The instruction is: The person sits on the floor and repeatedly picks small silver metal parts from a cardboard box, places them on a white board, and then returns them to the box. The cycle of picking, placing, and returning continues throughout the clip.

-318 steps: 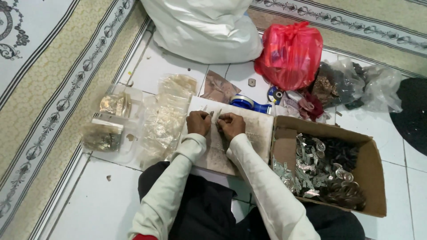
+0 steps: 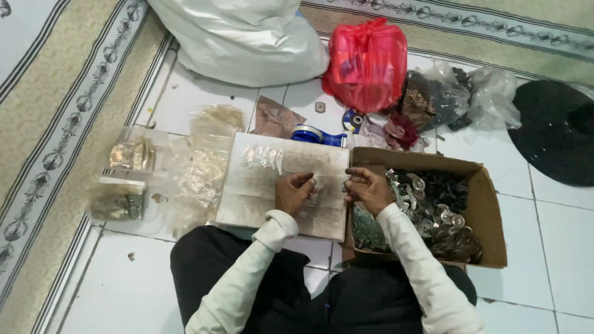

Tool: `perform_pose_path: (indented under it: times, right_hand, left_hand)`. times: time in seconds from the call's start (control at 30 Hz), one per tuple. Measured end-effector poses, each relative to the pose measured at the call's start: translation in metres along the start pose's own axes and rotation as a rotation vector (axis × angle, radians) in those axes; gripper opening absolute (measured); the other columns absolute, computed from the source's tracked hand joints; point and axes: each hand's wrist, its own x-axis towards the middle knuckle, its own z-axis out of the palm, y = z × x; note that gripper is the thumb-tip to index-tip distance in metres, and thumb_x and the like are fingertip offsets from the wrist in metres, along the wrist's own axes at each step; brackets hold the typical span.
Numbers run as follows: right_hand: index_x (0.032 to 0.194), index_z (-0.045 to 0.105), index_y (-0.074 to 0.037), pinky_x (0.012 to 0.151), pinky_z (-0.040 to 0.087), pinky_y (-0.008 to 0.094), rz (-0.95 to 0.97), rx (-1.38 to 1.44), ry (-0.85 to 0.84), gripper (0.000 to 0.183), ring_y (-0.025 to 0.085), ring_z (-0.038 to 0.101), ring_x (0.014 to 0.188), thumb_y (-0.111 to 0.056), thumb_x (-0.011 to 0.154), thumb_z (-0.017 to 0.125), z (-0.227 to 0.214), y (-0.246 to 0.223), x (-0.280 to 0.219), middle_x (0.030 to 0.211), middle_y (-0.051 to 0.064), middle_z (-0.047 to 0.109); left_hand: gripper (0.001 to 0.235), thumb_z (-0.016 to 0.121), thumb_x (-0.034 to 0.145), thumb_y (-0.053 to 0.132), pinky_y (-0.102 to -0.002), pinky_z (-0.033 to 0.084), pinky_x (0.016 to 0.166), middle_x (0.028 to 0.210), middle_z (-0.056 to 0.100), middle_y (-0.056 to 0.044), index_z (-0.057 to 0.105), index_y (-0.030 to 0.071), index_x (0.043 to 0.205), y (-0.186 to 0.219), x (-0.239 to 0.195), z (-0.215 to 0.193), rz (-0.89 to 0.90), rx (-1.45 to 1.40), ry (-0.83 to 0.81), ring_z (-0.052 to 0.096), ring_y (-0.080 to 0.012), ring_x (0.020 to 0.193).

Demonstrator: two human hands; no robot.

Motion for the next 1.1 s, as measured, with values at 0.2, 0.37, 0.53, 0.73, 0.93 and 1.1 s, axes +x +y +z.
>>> perform_pose_path:
  times: [0.2, 0.37, 0.53, 0.73, 0.93, 1.1]
  right_hand:
    - [0.119, 0.064, 0.004, 0.062, 0.069, 0.040, 0.046, -0.124, 0.012, 0.039, 0.027, 0.074, 0.070, 0.001, 0.082, 0.077, 0.050, 0.047, 0.059, 0.088, 0.021, 0.071]
    - [0.109, 0.075, -0.014, 0.062, 0.066, 0.037, 0.005, -0.398, 0.048, 0.032, 0.023, 0.076, 0.073, -0.007, 0.078, 0.075, 0.078, 0.053, 0.089, 0.086, 0.011, 0.077]
    - [0.106, 0.078, -0.019, 0.058, 0.064, 0.034, -0.012, -0.534, 0.060, 0.027, 0.021, 0.076, 0.065, -0.007, 0.082, 0.072, 0.098, 0.044, 0.103, 0.082, 0.008, 0.079]
    - [0.119, 0.076, -0.030, 0.080, 0.063, 0.041, -0.029, -0.717, 0.074, 0.042, 0.026, 0.076, 0.090, -0.021, 0.078, 0.079, 0.109, 0.030, 0.096, 0.095, 0.005, 0.078]
    - [0.126, 0.074, -0.018, 0.078, 0.061, 0.049, -0.341, -0.800, -0.020, 0.043, 0.037, 0.072, 0.084, -0.018, 0.083, 0.080, 0.097, 0.020, 0.073, 0.094, 0.017, 0.071]
    - [0.132, 0.071, -0.032, 0.084, 0.058, 0.047, -0.347, -0.903, -0.162, 0.052, 0.038, 0.069, 0.094, -0.030, 0.081, 0.083, 0.087, 0.036, 0.085, 0.099, 0.013, 0.062]
  left_hand:
    - [0.021, 0.079, 0.082, 0.004, -0.034, 0.058, 0.049, 0.082, 0.077, -0.021, 0.078, -0.003, 0.102, -0.021, 0.030, -0.031, 0.088, 0.207, 0.177, 0.076, -0.0243, 0.066]
    - [0.020, 0.080, 0.082, 0.010, -0.037, 0.059, 0.059, 0.085, 0.078, -0.017, 0.080, 0.004, 0.101, -0.012, 0.038, -0.040, 0.038, 0.287, 0.260, 0.077, -0.0285, 0.076]
    - [0.018, 0.079, 0.083, 0.012, -0.037, 0.060, 0.063, 0.086, 0.079, -0.014, 0.081, 0.008, 0.101, -0.007, 0.049, -0.040, 0.017, 0.316, 0.295, 0.078, -0.0286, 0.082]
    - [0.015, 0.081, 0.082, 0.015, -0.037, 0.061, 0.060, 0.081, 0.078, -0.013, 0.081, 0.009, 0.096, -0.018, 0.061, -0.046, 0.149, 0.502, 0.324, 0.077, -0.0304, 0.074]
    - [0.014, 0.076, 0.087, 0.011, -0.042, 0.062, 0.066, 0.084, 0.068, -0.012, 0.078, 0.009, 0.100, -0.006, 0.046, -0.053, 0.447, 0.659, 0.323, 0.074, -0.0324, 0.079]
    - [0.011, 0.068, 0.093, 0.018, -0.042, 0.063, 0.066, 0.091, 0.055, -0.006, 0.074, 0.021, 0.102, -0.016, 0.052, -0.054, 0.512, 0.930, 0.179, 0.072, -0.0301, 0.080]
